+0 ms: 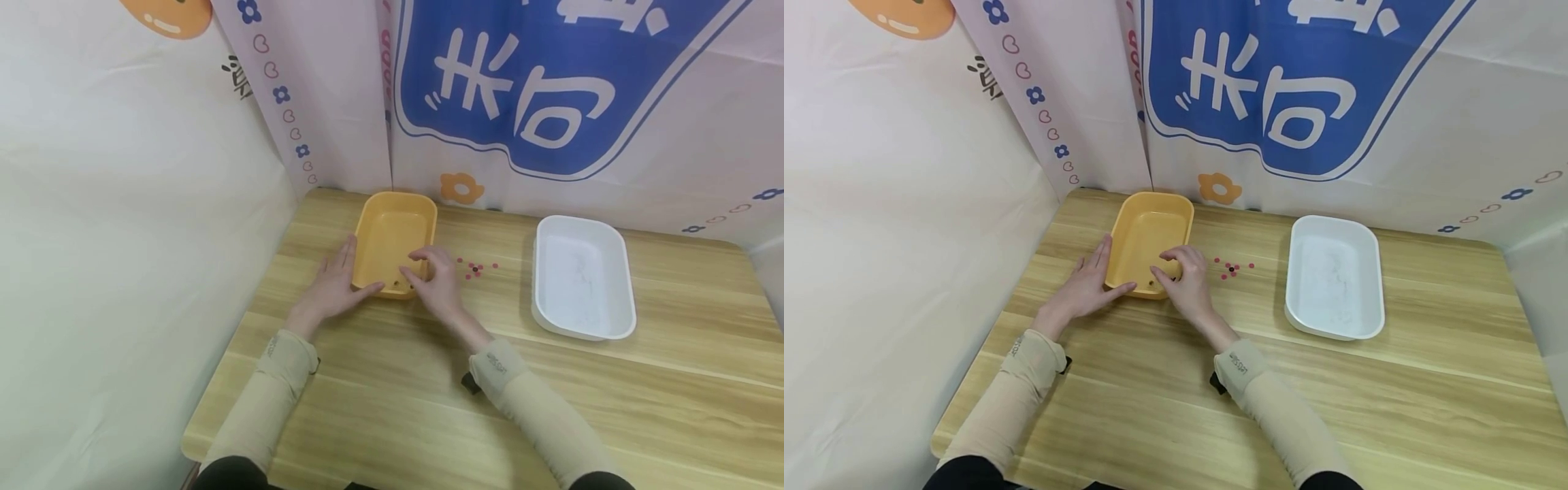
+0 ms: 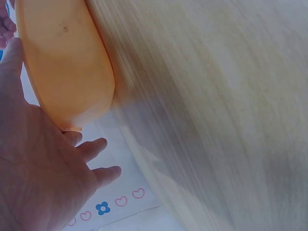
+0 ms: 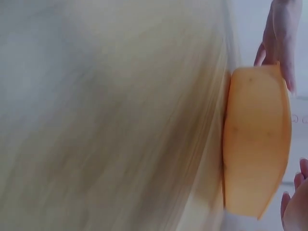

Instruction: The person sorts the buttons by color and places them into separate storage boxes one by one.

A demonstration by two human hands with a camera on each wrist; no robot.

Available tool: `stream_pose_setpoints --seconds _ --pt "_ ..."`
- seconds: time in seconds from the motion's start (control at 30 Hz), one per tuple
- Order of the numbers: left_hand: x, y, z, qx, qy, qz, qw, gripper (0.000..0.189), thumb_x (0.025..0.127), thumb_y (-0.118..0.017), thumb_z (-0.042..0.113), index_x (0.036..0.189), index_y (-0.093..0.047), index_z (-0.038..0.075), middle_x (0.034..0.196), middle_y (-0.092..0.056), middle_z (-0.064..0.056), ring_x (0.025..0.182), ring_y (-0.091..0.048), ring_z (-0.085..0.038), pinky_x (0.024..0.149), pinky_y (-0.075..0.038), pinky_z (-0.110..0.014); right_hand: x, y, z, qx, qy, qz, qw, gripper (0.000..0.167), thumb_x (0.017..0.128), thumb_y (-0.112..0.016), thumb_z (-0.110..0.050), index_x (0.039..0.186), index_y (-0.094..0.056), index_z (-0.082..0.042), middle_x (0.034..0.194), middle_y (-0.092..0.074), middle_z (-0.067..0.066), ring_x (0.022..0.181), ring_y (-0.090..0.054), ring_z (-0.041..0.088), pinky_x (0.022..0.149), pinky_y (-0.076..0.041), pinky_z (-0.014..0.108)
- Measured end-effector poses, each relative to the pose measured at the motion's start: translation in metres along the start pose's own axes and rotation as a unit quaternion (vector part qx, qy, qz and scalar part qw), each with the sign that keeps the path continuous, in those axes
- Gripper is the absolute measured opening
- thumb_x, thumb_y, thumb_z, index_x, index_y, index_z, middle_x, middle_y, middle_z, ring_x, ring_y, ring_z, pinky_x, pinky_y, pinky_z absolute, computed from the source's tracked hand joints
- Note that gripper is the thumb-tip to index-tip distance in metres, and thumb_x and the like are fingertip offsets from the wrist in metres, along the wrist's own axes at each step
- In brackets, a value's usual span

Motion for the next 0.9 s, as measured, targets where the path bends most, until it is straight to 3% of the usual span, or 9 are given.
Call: stream_pose_setpoints --seconds 0.17,0.33,0.43,0.57,0.73,0.9 --pt "0.0 0.001 0.001 -0.003 0.001 0.004 1.0 0.128 0.097 -0.043 0.092 0.173 0.021 0.012 0.186 0.003 -0.019 0.174 -0.009 -0.039 0.141 -0.007 -0.067 0.0 0.028 0.011 0.002 -0.036 0.027 0.999 0.026 0.091 -0.086 -0.003 0.114 -0.076 0.005 0.115 -0.078 0.025 0.112 -0.069 0.044 0.107 -0.052 0.057" --pt "0.0 0.001 0.0 -0.004 0.001 0.001 1.0 0.128 0.097 -0.044 0.092 0.173 0.022 0.012 0.187 0.004 -0.018 0.175 -0.007 -0.039 0.141 -0.006 -0.067 -0.001 0.056 0.022 -0.005 -0.073 0.048 0.9962 0.027 0.091 -0.082 0.003 0.117 -0.075 0.007 0.116 -0.077 0.026 0.108 -0.068 0.045 0.094 -0.058 0.059" --pt "0.0 0.001 0.001 0.0 -0.002 0.002 1.0 0.129 0.097 -0.043 0.093 0.173 0.021 0.012 0.187 0.004 -0.018 0.174 -0.007 -0.039 0.141 -0.007 -0.068 -0.003 0.068 0.031 -0.014 -0.099 0.054 0.9935 0.025 0.093 -0.079 0.004 0.118 -0.075 0.007 0.115 -0.075 0.026 0.106 -0.067 0.04 0.088 -0.061 0.054" --pt "-0.001 0.001 0.001 0.0 -0.004 0.006 1.0 0.129 0.097 -0.044 0.092 0.174 0.02 0.011 0.187 0.004 -0.019 0.174 -0.008 -0.039 0.141 -0.006 -0.067 -0.008 0.08 0.043 -0.026 -0.137 0.048 0.9891 0.025 0.095 -0.079 0.003 0.12 -0.075 0.007 0.115 -0.072 0.025 0.107 -0.065 0.035 0.09 -0.062 0.049" --pt "-0.002 0.001 0.002 0.002 -0.004 0.005 1.0 0.128 0.097 -0.044 0.092 0.174 0.02 0.011 0.187 0.004 -0.019 0.174 -0.007 -0.038 0.141 -0.005 -0.066 -0.013 0.091 0.058 -0.071 -0.168 0.032 0.9827 0.026 0.097 -0.077 0.004 0.122 -0.073 0.01 0.114 -0.073 0.028 0.105 -0.07 0.042 0.095 -0.058 0.045" --pt "-0.001 0.001 0.001 0.003 -0.005 0.004 1.0 0.128 0.097 -0.043 0.092 0.174 0.02 0.011 0.187 0.003 -0.019 0.174 -0.007 -0.039 0.141 -0.006 -0.067 -0.018 0.099 0.072 -0.135 -0.212 0.015 0.9679 0.024 0.099 -0.075 -0.001 0.122 -0.074 0.008 0.112 -0.079 0.027 0.096 -0.077 0.04 0.081 -0.058 0.029"
Point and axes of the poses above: each hand's wrist, its own x-axis towards the middle knuckle, its own y-axis out of the back of the hand, z = x × y, the point moved 5 cm from there along x, towards the middle knuckle
